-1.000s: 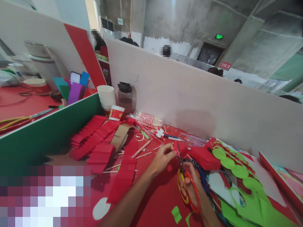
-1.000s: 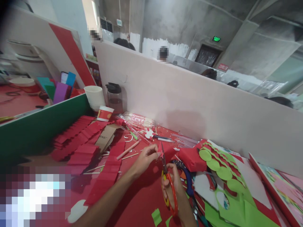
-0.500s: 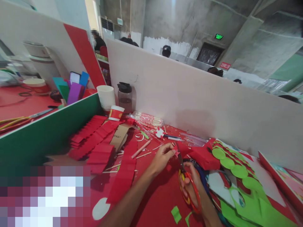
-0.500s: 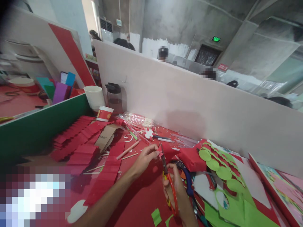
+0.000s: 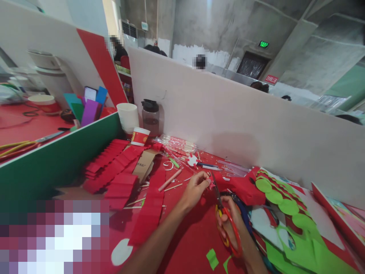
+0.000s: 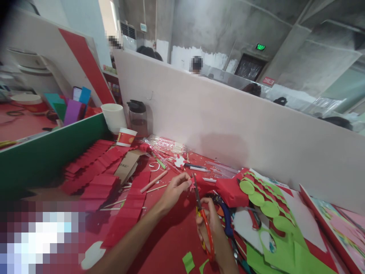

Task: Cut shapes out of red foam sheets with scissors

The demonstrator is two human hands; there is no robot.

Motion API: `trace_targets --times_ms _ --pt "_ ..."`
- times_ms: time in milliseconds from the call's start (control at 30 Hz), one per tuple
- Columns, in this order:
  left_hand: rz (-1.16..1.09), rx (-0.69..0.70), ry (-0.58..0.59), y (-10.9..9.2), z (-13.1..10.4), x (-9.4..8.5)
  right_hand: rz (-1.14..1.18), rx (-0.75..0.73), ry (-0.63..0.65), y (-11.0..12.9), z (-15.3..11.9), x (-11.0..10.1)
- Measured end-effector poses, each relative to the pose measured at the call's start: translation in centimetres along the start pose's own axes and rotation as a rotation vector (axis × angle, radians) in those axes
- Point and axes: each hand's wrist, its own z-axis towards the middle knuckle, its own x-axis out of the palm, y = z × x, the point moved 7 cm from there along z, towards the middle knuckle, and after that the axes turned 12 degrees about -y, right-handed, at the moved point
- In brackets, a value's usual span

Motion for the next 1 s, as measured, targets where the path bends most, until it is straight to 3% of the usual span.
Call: trace_targets --times_ms 167,400,733,1000 --pt "-0.002 0.01 -0.01 -0.1 0.0 0.0 0.01 -0.005 0.032 -0.8 0.3 -0.2" --pt "-0.036 0.006 -0.024 -0.2 0.1 0.0 0.004 -0.034 0.0 -0.1 0.2 -0.1" --pt "-0.035 0.014 -0.062 0.0 0.1 -0.2 -0.04 0.088 -0.088 -2.7 1.3 -1.2" --pt "-0.037 0.052 -0.101 0.1 0.6 -0.7 -0.105 0.003 -0.044 -2.1 0.8 -1.1"
